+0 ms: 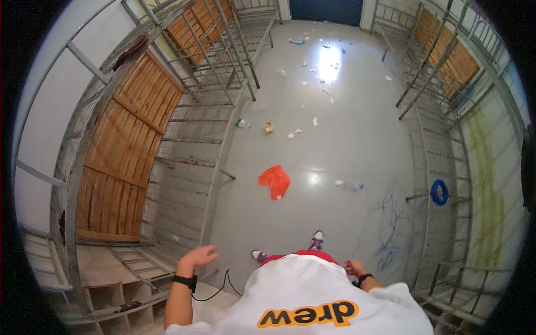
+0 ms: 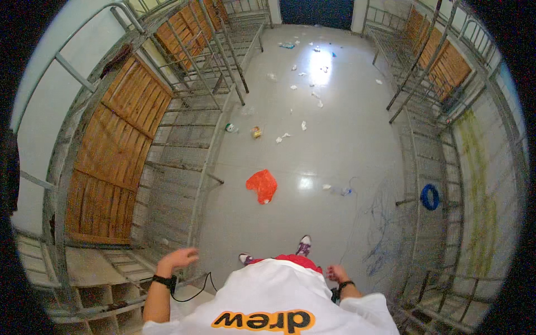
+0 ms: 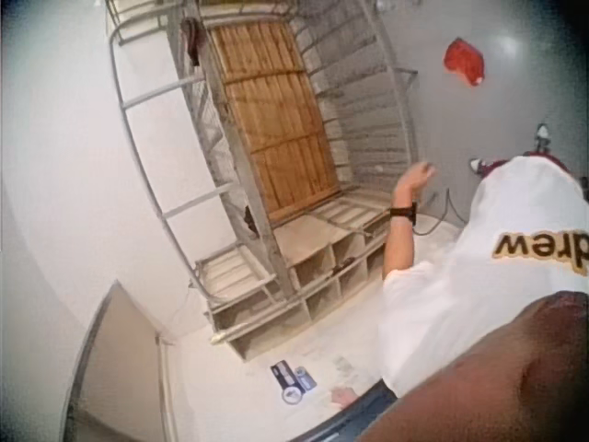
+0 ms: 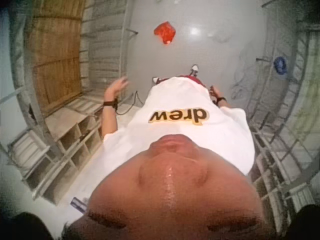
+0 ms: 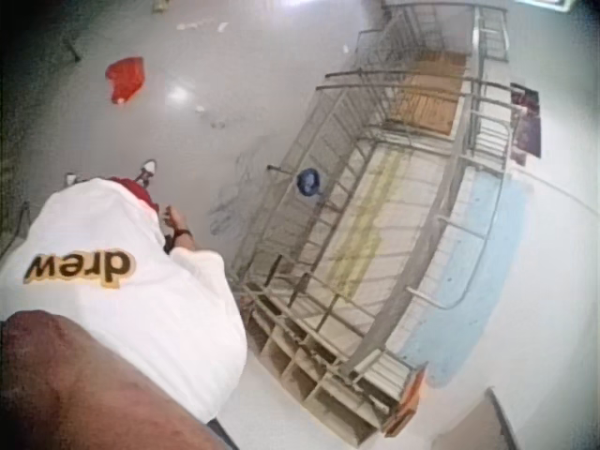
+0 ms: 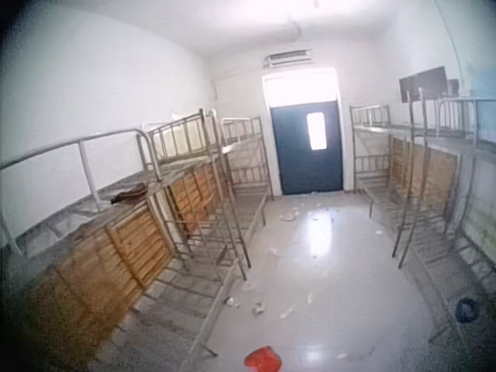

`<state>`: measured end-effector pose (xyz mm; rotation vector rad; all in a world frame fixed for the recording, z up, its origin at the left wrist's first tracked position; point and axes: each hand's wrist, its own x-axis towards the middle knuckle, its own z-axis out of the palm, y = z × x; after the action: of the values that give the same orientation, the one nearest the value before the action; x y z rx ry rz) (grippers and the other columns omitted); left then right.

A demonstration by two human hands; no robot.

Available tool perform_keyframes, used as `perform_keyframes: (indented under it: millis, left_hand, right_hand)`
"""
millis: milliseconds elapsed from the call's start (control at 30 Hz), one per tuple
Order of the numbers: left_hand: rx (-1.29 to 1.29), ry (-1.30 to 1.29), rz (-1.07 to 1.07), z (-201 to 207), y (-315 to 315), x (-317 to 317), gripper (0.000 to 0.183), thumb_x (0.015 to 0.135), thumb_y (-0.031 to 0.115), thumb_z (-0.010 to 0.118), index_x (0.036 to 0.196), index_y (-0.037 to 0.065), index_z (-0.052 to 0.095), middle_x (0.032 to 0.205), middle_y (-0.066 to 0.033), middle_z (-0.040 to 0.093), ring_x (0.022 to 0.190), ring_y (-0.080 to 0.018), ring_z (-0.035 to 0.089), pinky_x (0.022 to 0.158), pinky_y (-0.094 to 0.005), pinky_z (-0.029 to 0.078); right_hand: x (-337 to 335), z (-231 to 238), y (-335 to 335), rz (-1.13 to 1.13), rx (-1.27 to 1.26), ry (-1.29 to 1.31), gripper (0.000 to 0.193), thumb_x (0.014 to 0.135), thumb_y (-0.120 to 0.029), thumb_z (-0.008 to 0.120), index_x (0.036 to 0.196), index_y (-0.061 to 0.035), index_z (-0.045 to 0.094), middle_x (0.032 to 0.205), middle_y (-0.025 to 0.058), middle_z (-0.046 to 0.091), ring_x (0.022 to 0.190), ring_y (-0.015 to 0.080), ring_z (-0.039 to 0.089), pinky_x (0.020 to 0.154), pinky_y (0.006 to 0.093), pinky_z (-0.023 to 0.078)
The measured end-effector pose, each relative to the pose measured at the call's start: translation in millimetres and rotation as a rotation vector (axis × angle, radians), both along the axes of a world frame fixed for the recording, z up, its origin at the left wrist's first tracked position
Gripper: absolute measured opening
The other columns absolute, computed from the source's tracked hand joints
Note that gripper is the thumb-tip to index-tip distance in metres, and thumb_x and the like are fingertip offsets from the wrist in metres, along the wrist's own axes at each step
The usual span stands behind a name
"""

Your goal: The person picks up trash from the floor, including a bottle, a plastic bag, and scraps of paper, and places them into cubby holes.

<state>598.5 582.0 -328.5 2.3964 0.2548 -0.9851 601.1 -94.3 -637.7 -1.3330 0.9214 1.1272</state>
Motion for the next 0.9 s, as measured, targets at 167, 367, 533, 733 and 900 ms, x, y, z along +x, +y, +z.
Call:
perform_keyframes:
  millis: [167, 367, 533, 733, 900]
  left_hand:
    - [-0.058, 0.298, 0.132, -96.1, -46.0, -36.7, 0.048, 0.089, 0.039, 0.057, 0.121, 0.004, 0.058, 0.099, -0.0139, 0.066, 0.094, -0.0217, 0.063, 0.081, -0.0338, 0.05]
    - [-0.617, 0.201, 1.52, -191.3, -120.7, -105.1, 0.041, 0.091, 0.038, 0.055, 0.117, 0.007, 0.061, 0.102, -0.0125, 0.066, 0.094, -0.0234, 0.062, 0.08, -0.0365, 0.051]
    - [-0.605, 0.47, 0.33, -249.9, -67.4, -79.9, 0.03, 0.093, 0.032, 0.052, 0.108, 0.008, 0.062, 0.098, -0.0088, 0.066, 0.09, -0.0229, 0.062, 0.077, -0.0392, 0.051]
    - [-0.149, -0.137, 0.161, -277.8, -67.8, 273.6, 0.036, 0.085, 0.028, 0.047, 0.1, -0.003, 0.06, 0.093, -0.022, 0.065, 0.078, -0.0305, 0.063, 0.069, -0.0429, 0.05]
    - [-0.291, -0.121, 0.351, -233.3, -120.1, 514.2, 0.03, 0.087, 0.032, 0.052, 0.09, 0.004, 0.063, 0.079, -0.0076, 0.066, 0.072, -0.0209, 0.062, 0.064, -0.0356, 0.05]
  right_hand:
    - [8.3, 58.6, -96.7, -0.211, -0.038, -0.239, 0.034, 0.093, -0.039, 0.048, 0.074, -0.0112, 0.053, 0.064, 0.0031, 0.054, 0.049, 0.0162, 0.049, 0.045, 0.0317, 0.041]
    - [70.4, 9.8, -194.7, -0.743, -0.296, -0.059, 0.073, 0.072, -0.087, 0.036, 0.055, -0.0178, 0.022, 0.044, -0.0016, 0.019, 0.036, 0.0143, 0.015, 0.038, 0.0309, 0.01]
    - [275.6, 74.6, -78.6, -0.491, -0.219, -0.276, 0.068, 0.075, -0.08, 0.047, 0.053, -0.0205, 0.024, 0.044, -0.0032, 0.022, 0.035, 0.0142, 0.016, 0.036, 0.0295, 0.012]
    - [502.4, 116.8, 19.5, -0.081, 0.011, -0.496, 0.053, 0.09, -0.057, 0.046, 0.056, -0.0184, 0.033, 0.046, -0.0025, 0.028, 0.035, 0.0129, 0.023, 0.036, 0.0297, 0.017]
    - [623.6, 82.9, 15.6, 0.665, -0.199, -0.674, 0.043, 0.091, -0.041, 0.051, 0.058, -0.0153, 0.04, 0.049, -0.0011, 0.033, 0.037, 0.0134, 0.03, 0.036, 0.0312, 0.026]
